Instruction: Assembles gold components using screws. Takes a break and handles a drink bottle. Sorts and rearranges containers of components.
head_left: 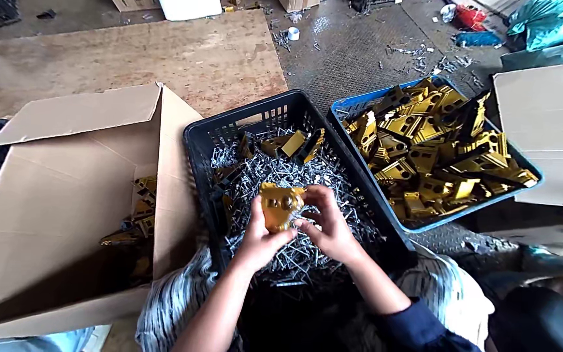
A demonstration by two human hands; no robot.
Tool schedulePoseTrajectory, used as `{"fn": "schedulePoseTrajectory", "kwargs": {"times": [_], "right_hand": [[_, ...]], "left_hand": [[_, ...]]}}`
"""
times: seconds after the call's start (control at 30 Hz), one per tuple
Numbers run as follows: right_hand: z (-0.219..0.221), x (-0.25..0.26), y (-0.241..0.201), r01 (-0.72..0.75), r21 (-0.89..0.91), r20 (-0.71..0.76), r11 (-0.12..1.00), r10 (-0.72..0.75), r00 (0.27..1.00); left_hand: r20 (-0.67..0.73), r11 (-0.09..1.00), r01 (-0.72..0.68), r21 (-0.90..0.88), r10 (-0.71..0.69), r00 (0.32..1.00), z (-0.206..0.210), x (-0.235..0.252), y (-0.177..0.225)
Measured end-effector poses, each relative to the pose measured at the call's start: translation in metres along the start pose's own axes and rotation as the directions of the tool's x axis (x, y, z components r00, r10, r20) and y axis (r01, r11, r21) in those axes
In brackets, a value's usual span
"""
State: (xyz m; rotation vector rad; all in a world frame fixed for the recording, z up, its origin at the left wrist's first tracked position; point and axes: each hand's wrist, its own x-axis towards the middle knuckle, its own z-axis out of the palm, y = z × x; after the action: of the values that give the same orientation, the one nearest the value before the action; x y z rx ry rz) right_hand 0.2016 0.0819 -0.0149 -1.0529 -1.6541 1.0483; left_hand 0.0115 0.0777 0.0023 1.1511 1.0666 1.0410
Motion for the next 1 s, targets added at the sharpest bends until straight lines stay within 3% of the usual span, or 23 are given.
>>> {"fn": "schedulePoseTrajectory", "kwargs": {"times": [0.1, 0.17, 0.2, 0.3, 0.37, 0.4, 0.47, 0.57, 0.67, 0.73, 0.87, 0.93, 1.0], "right_hand": [[0.009, -0.008, 0.019, 0.047, -0.491, 0.239, 0.870, 0.082, 0.968], [0.029, -0.019, 0.024, 0.152, -0.618, 0.389, 0.771, 0.132, 0.912], [0.040, -0.024, 0.025, 0.230, -0.635, 0.427, 0.737, 0.087, 0.900], [0.052, -0.022, 0.018, 0.303, -0.499, 0.417, 0.812, -0.082, 0.905], [0.043, -0.014, 0.004, 0.165, -0.269, 0.305, 0.949, -0.078, 0.949], [0.036, -0.011, -0.003, 0.045, -0.112, 0.229, 0.993, -0.019, 0.973], [0.017, -0.005, -0.011, -0.161, 0.156, 0.152, 0.975, 0.137, 0.979], [-0.010, -0.002, -0.015, -0.222, 0.323, 0.087, 0.920, 0.205, 0.975], [-0.022, -0.004, -0.015, -0.094, 0.260, -0.110, 0.961, 0.126, 0.986], [-0.028, -0.003, -0.013, 0.002, 0.161, -0.178, 0.987, 0.027, 0.984], [-0.023, 0.001, -0.003, 0.120, 0.051, -0.119, 0.991, -0.113, 0.986], [-0.017, 0.003, 0.004, 0.145, 0.021, -0.079, 0.989, -0.143, 0.987], [-0.016, 0.005, 0.009, 0.221, -0.132, -0.064, 0.966, -0.231, 0.971]], "left_hand": [[-0.219, 0.985, -0.005, -0.173, -0.034, 0.975, -0.005, 0.010, 0.010], [-0.269, 0.958, 0.033, -0.285, -0.113, 0.957, -0.009, 0.013, 0.015], [-0.290, 0.948, 0.067, -0.312, -0.162, 0.943, -0.010, 0.013, 0.016], [-0.381, 0.923, 0.098, -0.372, -0.248, 0.890, -0.011, 0.016, 0.021], [-0.429, 0.943, 0.037, -0.330, -0.185, 0.884, -0.014, 0.014, 0.022], [-0.445, 0.965, -0.008, -0.262, -0.114, 0.888, -0.016, 0.012, 0.022], [-0.453, 0.993, -0.114, -0.028, 0.089, 0.887, -0.020, 0.012, 0.017], [-0.365, 0.943, -0.180, 0.279, 0.278, 0.888, -0.020, 0.010, 0.013], [-0.226, 0.895, -0.152, 0.420, 0.265, 0.937, -0.014, 0.006, 0.011], [-0.146, 0.926, -0.105, 0.363, 0.168, 0.975, -0.009, 0.003, 0.010], [0.013, 0.994, -0.015, 0.110, 0.013, 1.000, -0.003, -0.001, 0.005], [0.023, 0.996, -0.009, 0.090, 0.007, 1.000, -0.002, -0.002, 0.003], [0.016, 0.988, -0.024, 0.151, 0.022, 1.000, -0.002, -0.002, 0.001]]}}
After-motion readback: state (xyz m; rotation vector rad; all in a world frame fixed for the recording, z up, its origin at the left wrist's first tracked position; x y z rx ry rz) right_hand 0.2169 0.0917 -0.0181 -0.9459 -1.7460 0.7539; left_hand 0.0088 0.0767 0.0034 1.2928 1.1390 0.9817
